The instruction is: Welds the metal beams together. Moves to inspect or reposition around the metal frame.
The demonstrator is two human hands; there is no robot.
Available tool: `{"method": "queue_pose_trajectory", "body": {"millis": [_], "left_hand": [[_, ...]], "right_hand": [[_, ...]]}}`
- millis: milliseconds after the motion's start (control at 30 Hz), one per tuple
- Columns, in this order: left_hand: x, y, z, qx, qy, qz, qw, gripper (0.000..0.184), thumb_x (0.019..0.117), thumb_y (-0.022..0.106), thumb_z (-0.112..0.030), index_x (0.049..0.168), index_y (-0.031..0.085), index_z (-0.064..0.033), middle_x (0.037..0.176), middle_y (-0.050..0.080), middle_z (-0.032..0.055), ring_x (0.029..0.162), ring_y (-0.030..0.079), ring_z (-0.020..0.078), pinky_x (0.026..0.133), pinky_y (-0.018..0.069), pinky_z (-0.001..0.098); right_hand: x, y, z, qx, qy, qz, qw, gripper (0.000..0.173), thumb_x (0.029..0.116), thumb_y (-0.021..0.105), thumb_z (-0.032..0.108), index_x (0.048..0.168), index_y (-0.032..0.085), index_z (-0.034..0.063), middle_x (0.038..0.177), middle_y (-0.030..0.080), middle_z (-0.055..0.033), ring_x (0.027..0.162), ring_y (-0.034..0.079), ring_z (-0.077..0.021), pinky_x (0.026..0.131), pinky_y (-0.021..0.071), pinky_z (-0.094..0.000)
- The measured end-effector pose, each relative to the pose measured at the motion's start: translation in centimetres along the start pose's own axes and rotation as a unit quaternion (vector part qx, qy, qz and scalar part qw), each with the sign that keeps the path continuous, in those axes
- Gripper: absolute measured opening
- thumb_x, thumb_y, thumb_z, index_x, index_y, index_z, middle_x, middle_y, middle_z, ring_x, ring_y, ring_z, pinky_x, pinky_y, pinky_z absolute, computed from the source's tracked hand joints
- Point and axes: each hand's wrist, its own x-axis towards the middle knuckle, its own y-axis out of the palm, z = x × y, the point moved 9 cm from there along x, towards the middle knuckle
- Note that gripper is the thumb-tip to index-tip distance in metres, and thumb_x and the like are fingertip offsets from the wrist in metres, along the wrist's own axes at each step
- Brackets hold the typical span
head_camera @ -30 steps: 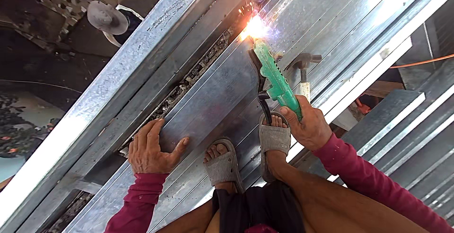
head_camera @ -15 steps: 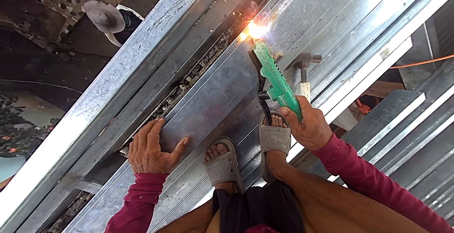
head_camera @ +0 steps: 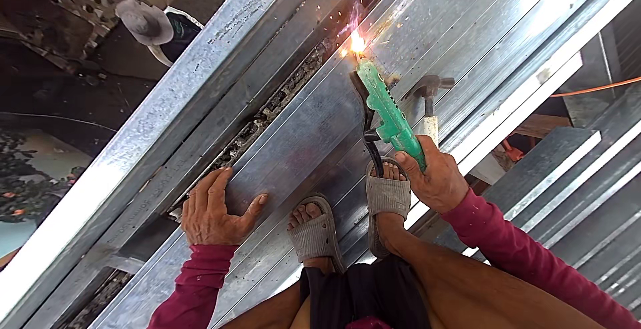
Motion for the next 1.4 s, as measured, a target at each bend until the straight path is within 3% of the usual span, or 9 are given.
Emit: {"method": "queue_pose_trajectory", "body": {"millis": [1400], "left_hand": [[-0.05,0.03,0.03,-0.002,-0.003,0.0,1.0,0.092,0.0859,0.047,-0.081,0.138,0.06,-0.0066,0.138,0.062,0.0224,0.123,0.061,0.0405,0.096,0.0475,0.0555]], "right_hand": [[-0.03,0.32,-0.1,-0.002,0.004,0.011,1.0,0.055,0.1029,0.049,0.056,0.124,0.058,0.0055,0.07,0.063,-0.0004,0.059,0.062,-0.0129,0.054,0.0534,-0.0337]]}}
